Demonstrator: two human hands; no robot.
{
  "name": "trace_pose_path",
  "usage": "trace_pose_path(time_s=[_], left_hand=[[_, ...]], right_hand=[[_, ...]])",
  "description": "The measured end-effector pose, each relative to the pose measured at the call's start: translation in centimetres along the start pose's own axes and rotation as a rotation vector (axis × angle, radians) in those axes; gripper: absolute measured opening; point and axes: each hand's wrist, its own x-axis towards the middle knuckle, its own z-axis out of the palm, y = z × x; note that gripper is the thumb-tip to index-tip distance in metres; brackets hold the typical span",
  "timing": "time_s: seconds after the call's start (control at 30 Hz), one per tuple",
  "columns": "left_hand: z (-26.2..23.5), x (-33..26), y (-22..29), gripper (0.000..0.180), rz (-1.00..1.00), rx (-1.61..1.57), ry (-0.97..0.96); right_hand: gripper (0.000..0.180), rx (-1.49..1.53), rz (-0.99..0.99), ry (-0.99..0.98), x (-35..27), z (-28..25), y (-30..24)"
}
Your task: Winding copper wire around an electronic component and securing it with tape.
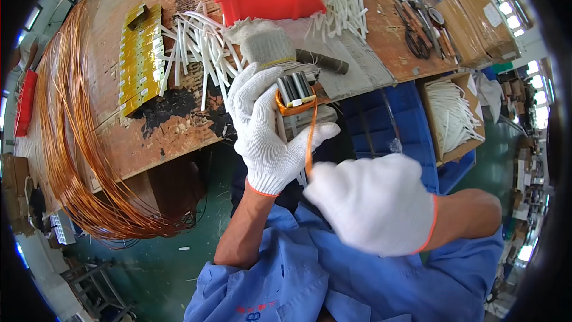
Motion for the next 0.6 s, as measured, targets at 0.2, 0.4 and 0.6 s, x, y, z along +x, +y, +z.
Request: trace_pose_path(time_s=[0.2, 0.4, 0.6], left_hand=[[0.2, -5.6, -1.0, 0.076, -0.321, -0.005, -0.207], [-0.2, -0.5, 1.3, 0.058, -0.237, -0.052, 0.056], [0.3, -0.4, 0.7, 0.067, -0.156, -0.113, 0.066]], right_hand=[[0.02, -0.072, -0.361, 0.001, 11.7, -1.4, -0.2], [0.026, 0.306, -0.386, -0.143, 16.3, 1.9, 13.3], [0.015, 0.285, 0.104, 0.026, 1.2, 1.0, 6.1]])
